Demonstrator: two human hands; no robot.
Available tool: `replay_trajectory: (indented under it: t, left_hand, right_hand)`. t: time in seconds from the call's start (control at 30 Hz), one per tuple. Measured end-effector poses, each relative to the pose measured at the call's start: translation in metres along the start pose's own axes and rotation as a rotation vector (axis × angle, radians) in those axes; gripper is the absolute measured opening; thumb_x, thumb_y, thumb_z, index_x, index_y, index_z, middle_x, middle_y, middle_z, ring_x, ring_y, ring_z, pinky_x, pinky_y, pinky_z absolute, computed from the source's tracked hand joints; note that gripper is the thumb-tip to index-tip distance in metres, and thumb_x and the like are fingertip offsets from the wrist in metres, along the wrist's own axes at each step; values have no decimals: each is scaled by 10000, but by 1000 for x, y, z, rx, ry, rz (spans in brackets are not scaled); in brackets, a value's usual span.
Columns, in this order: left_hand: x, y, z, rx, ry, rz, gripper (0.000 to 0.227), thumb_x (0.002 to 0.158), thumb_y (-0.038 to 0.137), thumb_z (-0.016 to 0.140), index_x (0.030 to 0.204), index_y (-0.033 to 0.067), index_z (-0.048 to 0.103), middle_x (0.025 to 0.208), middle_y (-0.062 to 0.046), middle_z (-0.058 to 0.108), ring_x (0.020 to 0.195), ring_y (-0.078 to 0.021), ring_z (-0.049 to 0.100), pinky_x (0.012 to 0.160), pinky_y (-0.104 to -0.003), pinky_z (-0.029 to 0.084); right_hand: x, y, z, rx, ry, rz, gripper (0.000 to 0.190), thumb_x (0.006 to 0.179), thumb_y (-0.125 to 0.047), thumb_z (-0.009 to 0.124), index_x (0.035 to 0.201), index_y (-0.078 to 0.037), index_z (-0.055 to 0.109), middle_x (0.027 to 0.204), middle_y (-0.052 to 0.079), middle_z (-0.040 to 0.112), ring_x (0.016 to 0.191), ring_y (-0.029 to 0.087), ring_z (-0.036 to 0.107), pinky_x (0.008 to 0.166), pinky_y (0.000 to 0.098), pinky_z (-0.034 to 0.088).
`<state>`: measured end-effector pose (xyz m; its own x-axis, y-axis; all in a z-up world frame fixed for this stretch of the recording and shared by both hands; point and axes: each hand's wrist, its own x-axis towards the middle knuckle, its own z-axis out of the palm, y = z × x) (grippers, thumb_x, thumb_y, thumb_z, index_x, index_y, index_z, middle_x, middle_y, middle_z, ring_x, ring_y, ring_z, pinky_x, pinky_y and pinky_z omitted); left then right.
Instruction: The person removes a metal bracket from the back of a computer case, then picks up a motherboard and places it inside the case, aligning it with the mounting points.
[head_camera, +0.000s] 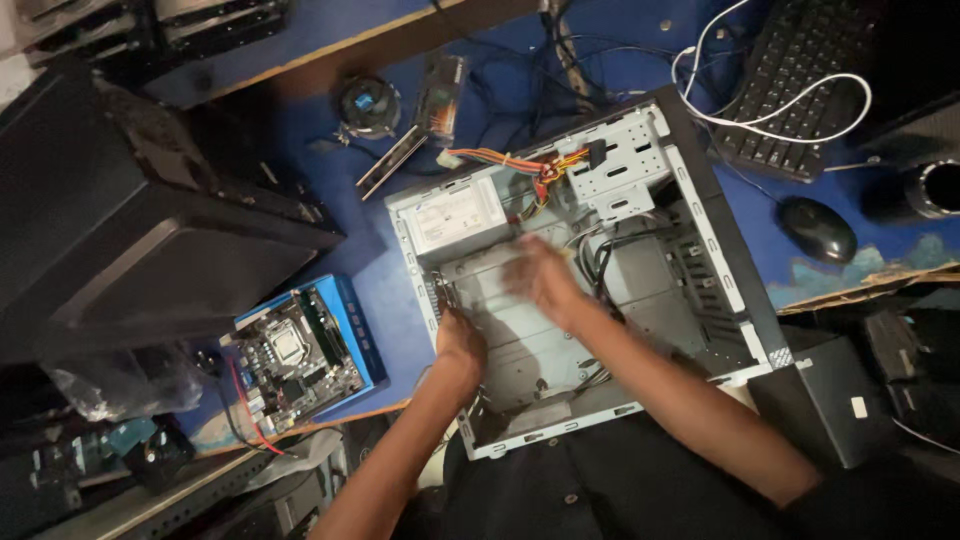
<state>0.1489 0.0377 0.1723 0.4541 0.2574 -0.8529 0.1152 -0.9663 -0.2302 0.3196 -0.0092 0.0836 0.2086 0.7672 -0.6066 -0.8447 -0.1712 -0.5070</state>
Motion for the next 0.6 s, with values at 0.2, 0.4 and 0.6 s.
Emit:
replay_trajectory:
  t: [0.2, 0.4, 0.6]
  left_hand:
    - [2, -1, 4, -59, 59, -14, 413, 1011, 283, 562, 1361, 110, 698, 1475, -131, 610, 1402, -373, 508, 1141, -580, 283]
    - [-4, -1, -3, -14, 16, -7, 456, 1026, 313, 532, 1406, 78, 626, 1514, -159, 521, 1438, -424, 403, 1174, -651, 152]
    - [-1, -2, -2, -7, 30, -12, 443, 1037, 312, 522, 1392, 79, 646, 1516, -166, 524, 1437, -429, 411, 1176, -634, 168]
  right_hand:
    - [53, -31, -3, -434, 291, -404, 215, 1075, -239, 544, 1071, -39, 622, 822, 137, 650, 701, 294, 637, 653, 488, 572]
    - [39, -50, 30, -1465, 384, -705, 260, 1028, -232, 533, 1188, -48, 624, 960, 311, 695, 923, 526, 651, 802, 603, 508]
    - [69, -63, 43, -1350, 623, -400, 411, 978, -444, 568, 1057, -74, 728, 1024, 284, 707, 993, 477, 672, 895, 570, 522]
